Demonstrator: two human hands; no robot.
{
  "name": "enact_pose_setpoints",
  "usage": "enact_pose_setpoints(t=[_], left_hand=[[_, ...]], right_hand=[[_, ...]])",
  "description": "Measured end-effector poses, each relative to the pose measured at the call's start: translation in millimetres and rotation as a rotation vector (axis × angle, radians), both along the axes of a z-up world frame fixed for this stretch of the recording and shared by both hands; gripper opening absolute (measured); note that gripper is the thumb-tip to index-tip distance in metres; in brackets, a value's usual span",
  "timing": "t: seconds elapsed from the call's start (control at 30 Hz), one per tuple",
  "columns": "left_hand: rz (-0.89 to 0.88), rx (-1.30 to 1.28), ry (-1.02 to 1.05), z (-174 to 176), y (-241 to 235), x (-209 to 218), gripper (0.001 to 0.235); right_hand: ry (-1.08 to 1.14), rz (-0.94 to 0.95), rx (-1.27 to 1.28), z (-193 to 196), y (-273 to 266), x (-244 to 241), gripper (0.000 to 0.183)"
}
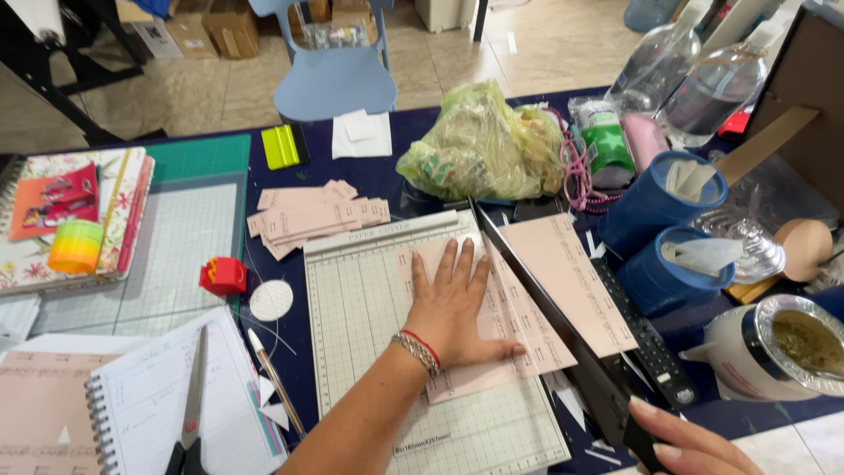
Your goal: Trimming printed paper into smaller strips using a manual paper cutter
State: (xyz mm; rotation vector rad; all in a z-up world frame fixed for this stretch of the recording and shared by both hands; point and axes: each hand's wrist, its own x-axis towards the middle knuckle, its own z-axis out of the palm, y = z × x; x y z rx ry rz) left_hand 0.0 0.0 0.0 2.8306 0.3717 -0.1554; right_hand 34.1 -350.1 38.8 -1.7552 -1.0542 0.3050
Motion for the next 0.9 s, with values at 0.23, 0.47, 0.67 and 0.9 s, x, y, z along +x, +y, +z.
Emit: enact_pose_setpoints(t=[0.23,0.47,0.67,0.9], left_hand=[[-0.006,0.020,0.034,1,-1,-3,0.138],[0.010,0.033,-0.033,-8,-3,-2,0.138],[0.010,0.032,-0.007,-7,-3,-2,0.139],[0.024,0.059,-0.074,-13,-4,-1,0.140]], right_hand=[[-0.269,-0.488,0.017,47,72,-63,0.011],[-0.297,-0.542,-0.009,63,84,-74,0.015],[-0.301,-0.529,-0.010,63,83,-73,0.014],[-0.311,-0.545,-0.048,68,85,-76,0.012]])
